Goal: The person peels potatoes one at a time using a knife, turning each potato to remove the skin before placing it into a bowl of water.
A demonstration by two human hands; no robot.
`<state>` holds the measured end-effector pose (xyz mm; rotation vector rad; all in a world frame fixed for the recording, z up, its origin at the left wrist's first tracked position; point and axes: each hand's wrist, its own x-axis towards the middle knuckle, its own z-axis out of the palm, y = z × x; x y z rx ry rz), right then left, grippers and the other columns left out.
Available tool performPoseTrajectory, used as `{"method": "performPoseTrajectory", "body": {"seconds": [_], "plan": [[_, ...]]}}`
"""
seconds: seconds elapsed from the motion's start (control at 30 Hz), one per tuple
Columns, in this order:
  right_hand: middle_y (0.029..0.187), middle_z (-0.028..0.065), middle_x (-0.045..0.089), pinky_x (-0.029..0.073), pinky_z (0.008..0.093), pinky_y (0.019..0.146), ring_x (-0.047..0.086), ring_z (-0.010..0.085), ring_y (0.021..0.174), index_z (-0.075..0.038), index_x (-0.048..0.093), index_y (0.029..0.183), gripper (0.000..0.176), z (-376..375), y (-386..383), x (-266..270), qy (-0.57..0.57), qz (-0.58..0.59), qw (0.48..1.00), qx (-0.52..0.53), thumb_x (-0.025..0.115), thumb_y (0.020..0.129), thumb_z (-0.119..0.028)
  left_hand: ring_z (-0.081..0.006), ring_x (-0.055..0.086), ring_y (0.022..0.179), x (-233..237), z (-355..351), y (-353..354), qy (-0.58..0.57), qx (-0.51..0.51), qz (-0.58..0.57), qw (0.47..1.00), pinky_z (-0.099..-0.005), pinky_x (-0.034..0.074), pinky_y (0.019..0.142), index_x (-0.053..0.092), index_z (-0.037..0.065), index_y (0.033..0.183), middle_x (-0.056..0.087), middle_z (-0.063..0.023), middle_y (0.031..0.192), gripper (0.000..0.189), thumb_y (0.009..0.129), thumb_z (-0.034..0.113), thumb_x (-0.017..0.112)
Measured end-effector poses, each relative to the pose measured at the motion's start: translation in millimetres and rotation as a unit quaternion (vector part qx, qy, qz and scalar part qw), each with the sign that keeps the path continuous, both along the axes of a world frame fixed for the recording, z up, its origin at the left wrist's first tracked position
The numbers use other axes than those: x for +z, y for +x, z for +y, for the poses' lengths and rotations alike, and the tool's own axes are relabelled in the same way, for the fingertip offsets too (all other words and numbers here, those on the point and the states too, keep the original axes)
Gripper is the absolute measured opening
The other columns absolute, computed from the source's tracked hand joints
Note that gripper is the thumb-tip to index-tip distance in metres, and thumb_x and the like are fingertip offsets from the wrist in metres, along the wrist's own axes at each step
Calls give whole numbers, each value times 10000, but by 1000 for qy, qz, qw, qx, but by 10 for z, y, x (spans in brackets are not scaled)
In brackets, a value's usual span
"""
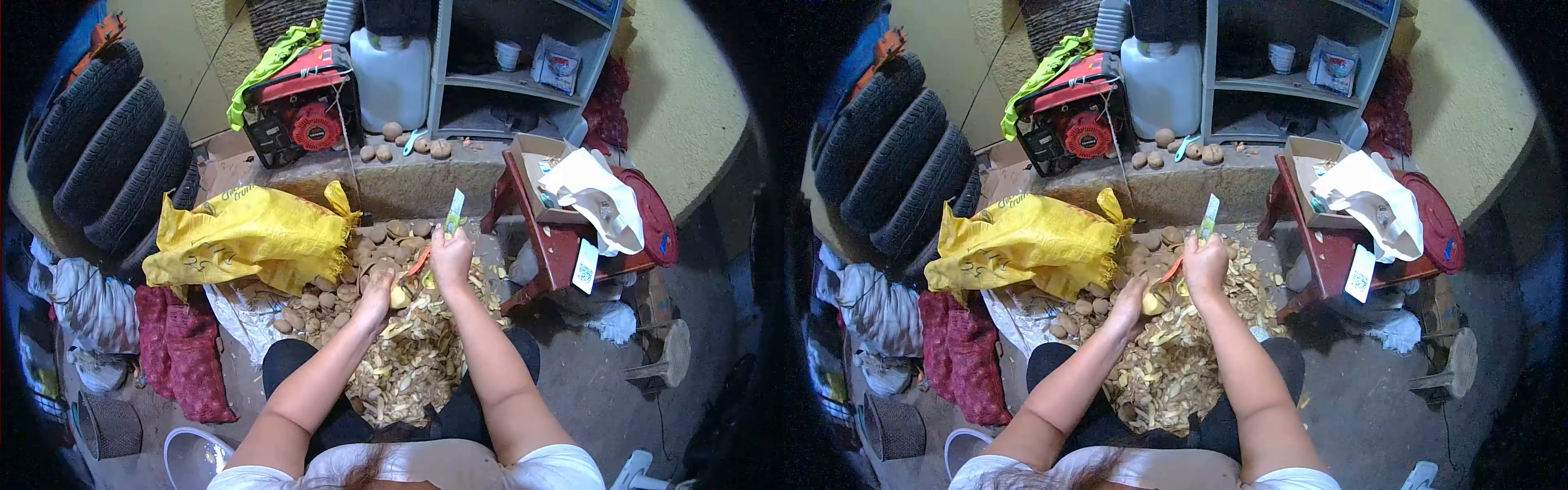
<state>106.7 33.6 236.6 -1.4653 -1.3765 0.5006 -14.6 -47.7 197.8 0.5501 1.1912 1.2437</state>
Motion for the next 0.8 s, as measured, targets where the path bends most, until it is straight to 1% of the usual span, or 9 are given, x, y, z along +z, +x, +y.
{"method": "performPoseTrajectory", "body": {"seconds": [0.07,0.13,0.2,0.3,0.33,0.5,0.6,0.67,0.8], "plan": [[566,201,531,413,413,520,539,359,540,25,498,676,269,-6,7,35,-8,13,1000,0,560,759,-224,-186,560,731,-109,27,-20,-4,9,14,1000,-315,478,642,402,42,1092,543,-86,912,299,883,249,353],[566,202,532,413,418,518,540,363,542,22,499,676,277,73,62,-31,6,-4,999,-32,555,762,-235,-178,514,722,47,18,-2,19,-19,-24,999,-300,453,555,380,31,1053,490,-117,887,311,869,283,383],[570,200,535,413,430,525,541,370,552,16,502,678,289,202,188,-80,33,-69,990,-117,537,765,-257,-178,525,651,210,-76,28,-48,-34,-21,998,-298,453,492,393,49,1037,504,-105,838,288,870,284,388],[573,199,537,411,434,532,541,372,558,17,502,680,294,285,315,-80,44,-30,991,-124,534,759,-265,-171,528,539,283,-108,0,-71,-35,-35,996,-285,430,373,430,78,977,534,-76,753,250,873,297,371],[574,197,538,410,433,533,541,371,561,19,502,682,285,282,332,-45,46,-28,991,-124,540,753,-255,-169,531,547,172,-44,-21,-42,3,-60,997,-283,430,376,444,85,966,543,-72,762,260,872,315,366],[554,174,535,411,408,526,544,338,533,23,502,687,270,306,372,-68,46,17,995,-92,565,740,-234,-192,549,606,173,-45,-126,-113,-12,-128,985,-320,446,419,448,84,972,554,-82,786,317,867,373,369],[522,141,523,413,384,513,535,290,493,21,503,681,269,206,263,44,16,72,995,-61,579,738,-231,-181,530,696,182,-52,-140,-122,-39,-132,983,-350,413,511,504,139,970,560,-32,804,323,865,400,344],[500,121,514,415,371,502,526,253,469,22,503,667,288,139,163,28,-41,114,993,-2,584,743,-243,-176,533,675,232,-46,-62,-131,-12,-114,985,-339,410,485,504,134,971,562,-38,796,328,868,396,337],[510,170,515,420,396,494,539,324,499,16,497,668,272,-64,7,46,13,10,1000,23,558,756,-234,-163,541,589,135,-10,52,-141,25,-68,987,-301,400,406,500,106,976,570,-64,760,343,878,380,316]]}}
